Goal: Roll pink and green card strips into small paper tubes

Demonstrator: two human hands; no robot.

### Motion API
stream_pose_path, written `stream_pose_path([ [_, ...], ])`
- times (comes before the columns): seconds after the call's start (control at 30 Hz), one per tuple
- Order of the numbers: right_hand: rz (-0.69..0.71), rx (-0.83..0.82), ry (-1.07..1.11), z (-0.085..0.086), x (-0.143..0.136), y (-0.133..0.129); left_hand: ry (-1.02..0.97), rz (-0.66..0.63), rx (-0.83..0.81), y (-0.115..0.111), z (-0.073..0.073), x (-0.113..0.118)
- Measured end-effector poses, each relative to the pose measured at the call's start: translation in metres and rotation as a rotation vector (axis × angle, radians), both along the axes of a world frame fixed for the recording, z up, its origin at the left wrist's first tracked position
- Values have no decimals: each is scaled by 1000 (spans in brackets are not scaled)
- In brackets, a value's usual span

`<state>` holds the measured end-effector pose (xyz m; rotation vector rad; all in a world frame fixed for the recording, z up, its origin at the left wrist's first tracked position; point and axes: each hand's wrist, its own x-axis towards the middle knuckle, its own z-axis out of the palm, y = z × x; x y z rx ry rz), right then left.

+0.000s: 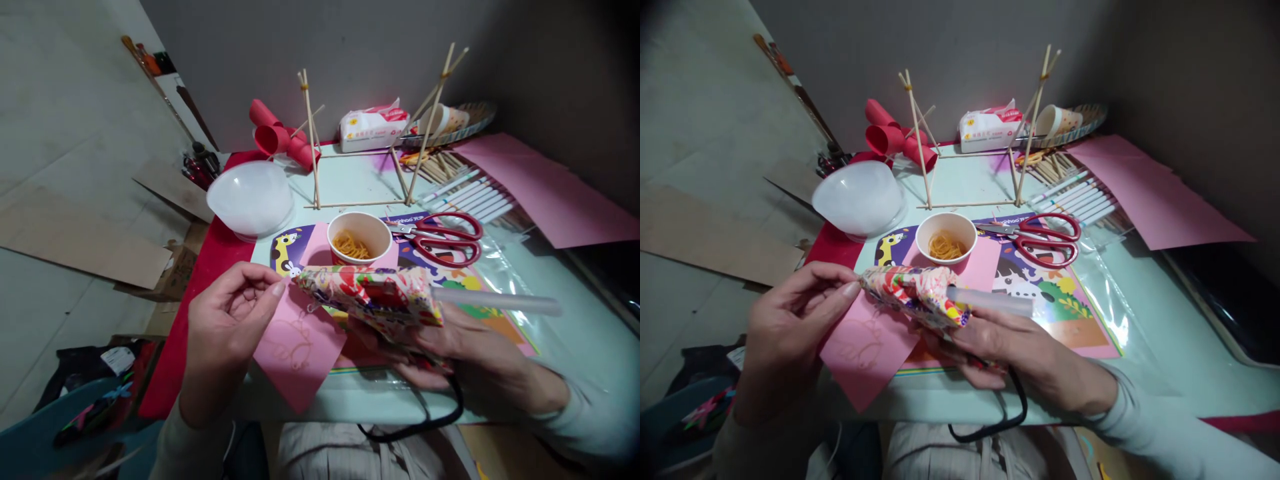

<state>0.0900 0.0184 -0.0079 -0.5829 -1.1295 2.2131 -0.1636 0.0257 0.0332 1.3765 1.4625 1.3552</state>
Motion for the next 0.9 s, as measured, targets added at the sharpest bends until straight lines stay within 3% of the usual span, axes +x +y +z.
stream_pose_path([
  [0.2, 13, -58, 80, 4, -4, 4, 28, -23, 38, 1, 0, -1],
  [0.37, -4, -75, 24, 5, -7, 4, 68, -8, 88, 2, -1, 2],
  [0.9, -37, -12, 24, 3, -3, 2, 37, 13, 50, 1, -3, 1],
])
